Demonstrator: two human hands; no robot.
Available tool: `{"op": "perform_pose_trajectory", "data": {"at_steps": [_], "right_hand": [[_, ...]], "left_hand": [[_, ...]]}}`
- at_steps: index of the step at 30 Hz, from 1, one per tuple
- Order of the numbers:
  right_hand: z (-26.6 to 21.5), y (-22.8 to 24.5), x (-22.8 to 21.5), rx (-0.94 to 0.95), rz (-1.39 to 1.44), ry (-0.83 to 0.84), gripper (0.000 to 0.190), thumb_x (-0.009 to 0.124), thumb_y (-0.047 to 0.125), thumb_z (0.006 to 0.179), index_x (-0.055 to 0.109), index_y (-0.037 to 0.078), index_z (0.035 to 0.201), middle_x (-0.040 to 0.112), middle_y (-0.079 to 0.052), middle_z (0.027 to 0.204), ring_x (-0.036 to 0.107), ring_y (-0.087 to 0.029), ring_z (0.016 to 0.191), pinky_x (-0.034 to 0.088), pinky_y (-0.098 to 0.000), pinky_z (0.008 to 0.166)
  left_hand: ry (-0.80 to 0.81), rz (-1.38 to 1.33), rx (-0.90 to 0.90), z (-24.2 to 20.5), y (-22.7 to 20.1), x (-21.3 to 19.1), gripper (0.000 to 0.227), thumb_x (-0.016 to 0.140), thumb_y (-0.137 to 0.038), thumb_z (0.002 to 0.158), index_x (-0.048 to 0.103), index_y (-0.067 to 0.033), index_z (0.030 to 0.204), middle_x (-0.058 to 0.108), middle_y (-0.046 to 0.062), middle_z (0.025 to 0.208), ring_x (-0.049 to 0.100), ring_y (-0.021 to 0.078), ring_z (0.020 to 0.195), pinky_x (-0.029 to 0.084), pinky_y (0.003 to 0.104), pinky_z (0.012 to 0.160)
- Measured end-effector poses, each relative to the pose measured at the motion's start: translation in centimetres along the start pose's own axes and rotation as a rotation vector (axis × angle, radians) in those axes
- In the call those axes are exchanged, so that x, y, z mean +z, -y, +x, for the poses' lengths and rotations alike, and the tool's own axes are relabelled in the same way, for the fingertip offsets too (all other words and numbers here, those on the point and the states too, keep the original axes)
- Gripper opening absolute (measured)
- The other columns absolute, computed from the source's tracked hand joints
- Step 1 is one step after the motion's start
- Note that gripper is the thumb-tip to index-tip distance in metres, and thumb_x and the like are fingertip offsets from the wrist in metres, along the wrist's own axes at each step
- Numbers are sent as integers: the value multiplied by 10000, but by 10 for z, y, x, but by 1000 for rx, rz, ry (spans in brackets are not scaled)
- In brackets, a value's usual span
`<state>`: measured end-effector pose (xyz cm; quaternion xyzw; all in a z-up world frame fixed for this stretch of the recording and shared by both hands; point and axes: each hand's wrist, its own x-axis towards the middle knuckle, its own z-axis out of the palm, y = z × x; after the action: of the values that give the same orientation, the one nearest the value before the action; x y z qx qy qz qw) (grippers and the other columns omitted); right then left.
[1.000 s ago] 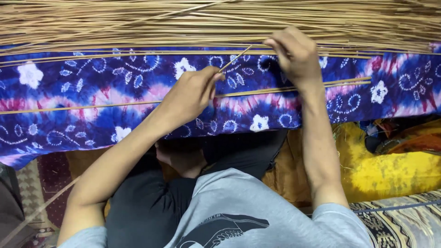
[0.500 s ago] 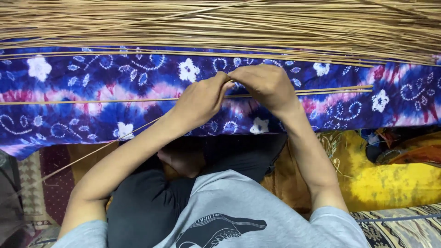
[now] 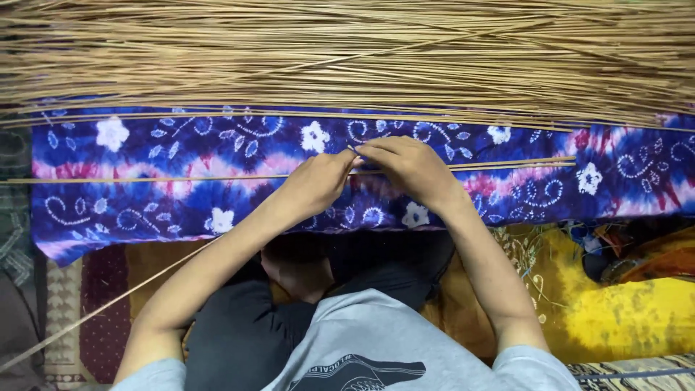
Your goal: Aligning thin bamboo sticks on a patterned cloth for assembly or weaving.
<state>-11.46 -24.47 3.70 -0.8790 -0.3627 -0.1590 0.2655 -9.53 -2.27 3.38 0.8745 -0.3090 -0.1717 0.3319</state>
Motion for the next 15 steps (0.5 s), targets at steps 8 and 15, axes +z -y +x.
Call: {"op": "perform_pose_trajectory", "data": {"at_steps": [8, 15], "right_hand": [[14, 9, 6, 49, 159, 8, 135, 632, 28, 1014, 725, 79, 1098, 724, -86, 923, 719, -297, 877, 574, -392, 754], [21, 20, 9, 88, 145, -8, 122, 618, 38, 1027, 710, 66, 1103, 655, -78, 815, 670, -290, 767, 549, -389, 692]], "left_hand": [[-102, 85, 39, -17, 7, 1, 189, 421, -193, 1067, 572, -80, 1050, 717, 197, 888, 724, 480, 794, 585, 578, 683], [-104, 111, 24, -31, 11, -6, 262, 395, -236, 1096, 576, -60, 1031, 706, 213, 853, 723, 490, 789, 582, 588, 679]]}}
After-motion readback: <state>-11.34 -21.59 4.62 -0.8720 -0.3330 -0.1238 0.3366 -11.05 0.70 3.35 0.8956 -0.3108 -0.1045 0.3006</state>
